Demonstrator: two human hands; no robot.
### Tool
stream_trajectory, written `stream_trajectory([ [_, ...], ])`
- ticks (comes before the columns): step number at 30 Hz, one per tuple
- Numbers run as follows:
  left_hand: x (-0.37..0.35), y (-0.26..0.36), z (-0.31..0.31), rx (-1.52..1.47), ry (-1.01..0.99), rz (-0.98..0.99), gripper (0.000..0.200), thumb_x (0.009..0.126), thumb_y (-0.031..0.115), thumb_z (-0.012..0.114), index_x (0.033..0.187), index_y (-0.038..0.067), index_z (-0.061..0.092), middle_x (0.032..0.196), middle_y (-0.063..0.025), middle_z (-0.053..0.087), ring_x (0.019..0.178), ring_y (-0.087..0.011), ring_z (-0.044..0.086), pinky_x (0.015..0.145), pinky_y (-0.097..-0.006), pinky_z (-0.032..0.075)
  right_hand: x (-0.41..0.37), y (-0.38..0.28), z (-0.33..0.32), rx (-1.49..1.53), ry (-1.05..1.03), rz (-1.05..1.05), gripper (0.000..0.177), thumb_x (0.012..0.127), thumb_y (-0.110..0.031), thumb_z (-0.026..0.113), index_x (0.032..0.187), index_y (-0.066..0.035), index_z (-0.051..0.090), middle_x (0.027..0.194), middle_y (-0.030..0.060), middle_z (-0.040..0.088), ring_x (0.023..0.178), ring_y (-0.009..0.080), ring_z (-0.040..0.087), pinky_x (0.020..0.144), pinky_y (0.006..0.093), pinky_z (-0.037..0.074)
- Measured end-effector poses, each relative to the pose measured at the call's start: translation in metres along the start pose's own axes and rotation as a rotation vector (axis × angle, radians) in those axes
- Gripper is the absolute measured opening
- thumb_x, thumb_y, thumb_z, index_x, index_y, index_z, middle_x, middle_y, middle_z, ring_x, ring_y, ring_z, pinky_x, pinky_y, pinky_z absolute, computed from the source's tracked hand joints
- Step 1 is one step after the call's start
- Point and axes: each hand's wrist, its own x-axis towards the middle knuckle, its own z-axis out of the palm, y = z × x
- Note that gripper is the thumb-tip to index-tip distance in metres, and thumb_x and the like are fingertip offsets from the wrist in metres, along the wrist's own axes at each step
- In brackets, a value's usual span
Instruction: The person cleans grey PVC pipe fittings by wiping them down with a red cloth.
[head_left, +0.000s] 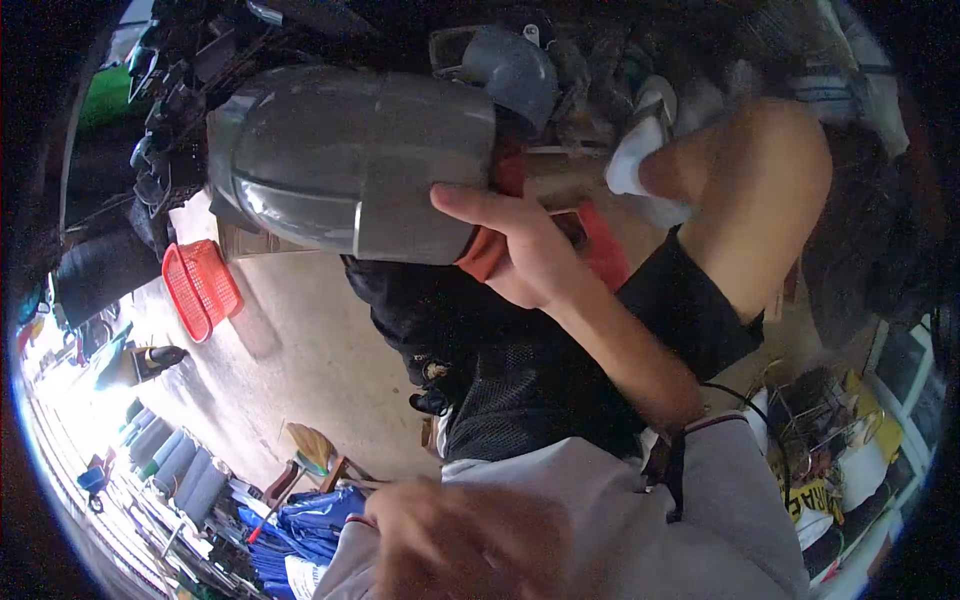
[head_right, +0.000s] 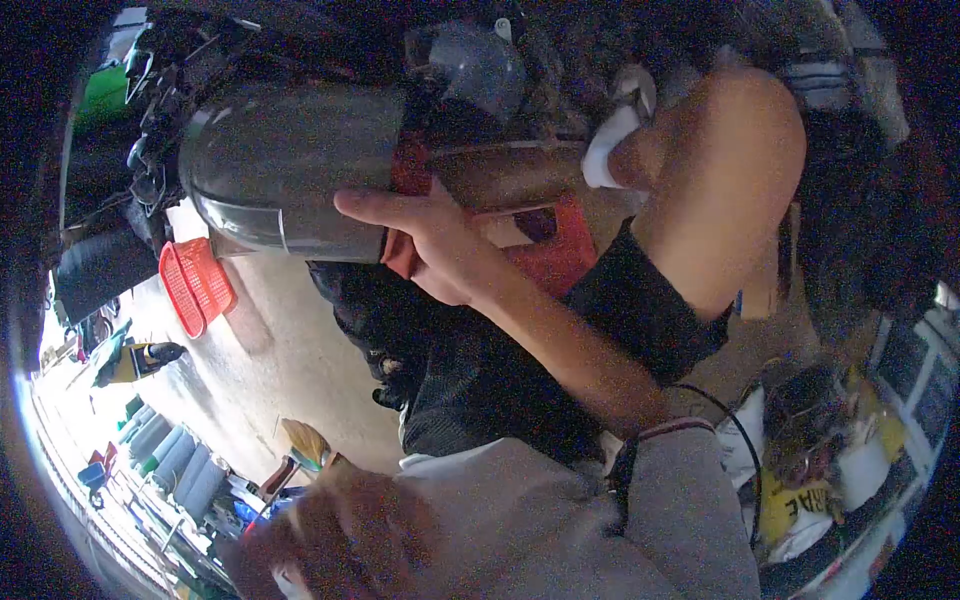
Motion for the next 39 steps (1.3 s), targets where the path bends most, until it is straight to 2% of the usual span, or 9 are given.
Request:
stream_trajectory([
  [4, -0.003, 0.013, -0.048, 0.951, 0.372, 0.187, 0.092, 0.068, 0.028, 0.085, 0.141, 0.015, 0.031, 0.140, -0.0258, 0.036, 0.122, -0.0412, 0.044, 0.097, -0.0506, 0.040, -0.008, -0.016, 0.021, -0.551, -0.011, -0.207, 0.031, 0.084, -0.025, 0.072, 0.104, -0.004, 0.063, 0.087, 0.0038, 0.066, 0.076, 0.0131, 0.059, 0.073, 0.0314, 0.048],
  [7, -0.016, 0.027, -0.083, 1.665, 0.384, -0.182, 0.105, 0.063, 0.030, 0.089, 0.146, 0.021, 0.025, 0.151, -0.0289, 0.021, 0.140, -0.0472, 0.022, 0.106, -0.0557, 0.032, -0.017, -0.017, 0.050, -0.926, -0.022, -0.230, 0.028, 0.087, -0.022, 0.066, 0.106, -0.002, 0.061, 0.088, 0.0052, 0.066, 0.077, 0.0135, 0.058, 0.075, 0.0312, 0.048],
  [13, -0.038, -0.002, -0.118, 1.587, 0.551, -0.211, 0.120, 0.063, 0.029, 0.089, 0.150, 0.022, 0.008, 0.154, -0.0264, 0.008, 0.141, -0.0466, 0.018, 0.109, -0.0545, 0.028, -0.020, -0.022, 0.102, -0.497, -0.079, -0.185, 0.025, 0.088, -0.019, 0.067, 0.105, -0.003, 0.060, 0.090, 0.0009, 0.063, 0.081, 0.0084, 0.057, 0.074, 0.0274, 0.046],
  [16, 0.000, 0.016, -0.100, 1.448, 0.798, 0.115, 0.116, 0.058, 0.024, 0.091, 0.148, 0.019, 0.017, 0.152, -0.0259, 0.015, 0.139, -0.0451, 0.023, 0.109, -0.0508, 0.030, -0.020, -0.020, 0.130, -0.290, -0.011, -0.199, 0.017, 0.086, -0.016, 0.062, 0.099, -0.005, 0.061, 0.088, 0.0028, 0.064, 0.074, 0.0104, 0.057, 0.069, 0.0303, 0.046],
  [18, 0.001, 0.037, -0.107, 1.901, 0.514, 0.229, 0.116, 0.056, 0.023, 0.092, 0.147, 0.018, 0.021, 0.152, -0.0260, 0.016, 0.139, -0.0450, 0.024, 0.109, -0.0510, 0.030, -0.016, -0.022, 0.143, -0.245, 0.024, -0.175, 0.011, 0.086, -0.013, 0.058, 0.093, -0.006, 0.062, 0.085, 0.0044, 0.065, 0.069, 0.0131, 0.058, 0.066, 0.0328, 0.046],
  [21, 0.001, 0.037, -0.125, 1.816, 0.440, 0.214, 0.116, 0.053, 0.026, 0.093, 0.145, 0.016, 0.022, 0.150, -0.0268, 0.020, 0.137, -0.0466, 0.027, 0.110, -0.0548, 0.030, -0.002, -0.019, 0.155, -0.204, 0.114, -0.034, 0.014, 0.087, -0.018, 0.057, 0.082, -0.007, 0.065, 0.076, 0.0047, 0.064, 0.071, 0.0127, 0.059, 0.071, 0.0300, 0.046],
  [30, -0.014, 0.039, -0.167, 1.724, 0.457, -0.019, 0.102, 0.061, 0.019, 0.086, 0.144, 0.009, 0.028, 0.148, -0.0239, 0.029, 0.137, -0.0418, 0.033, 0.110, -0.0481, 0.033, 0.042, 0.040, 0.120, -0.789, -0.342, -0.272, 0.051, 0.099, -0.049, 0.046, 0.093, -0.001, 0.062, 0.080, 0.0034, 0.061, 0.075, 0.0093, 0.056, 0.069, 0.0320, 0.046],
  [34, -0.015, 0.049, -0.196, 1.617, 0.346, 0.140, 0.103, 0.058, 0.019, 0.087, 0.144, 0.009, 0.030, 0.148, -0.0223, 0.033, 0.134, -0.0419, 0.038, 0.109, -0.0473, 0.037, 0.035, 0.015, 0.106, -1.315, -0.739, 0.033, 0.057, 0.099, -0.051, 0.042, 0.098, 0.003, 0.059, 0.070, 0.0133, 0.060, 0.068, 0.0272, 0.060, 0.070, 0.0380, 0.049],
  [39, 0.011, 0.067, -0.190, 1.497, 0.205, 0.098, 0.117, 0.043, 0.026, 0.093, 0.142, 0.008, 0.034, 0.148, -0.0223, 0.033, 0.135, -0.0415, 0.037, 0.110, -0.0474, 0.035, 0.035, -0.014, 0.091, -2.019, -0.790, 0.062, 0.061, 0.088, -0.054, 0.058, 0.105, 0.004, 0.062, 0.087, 0.0231, 0.067, 0.086, 0.0394, 0.066, 0.080, 0.0438, 0.052],
])
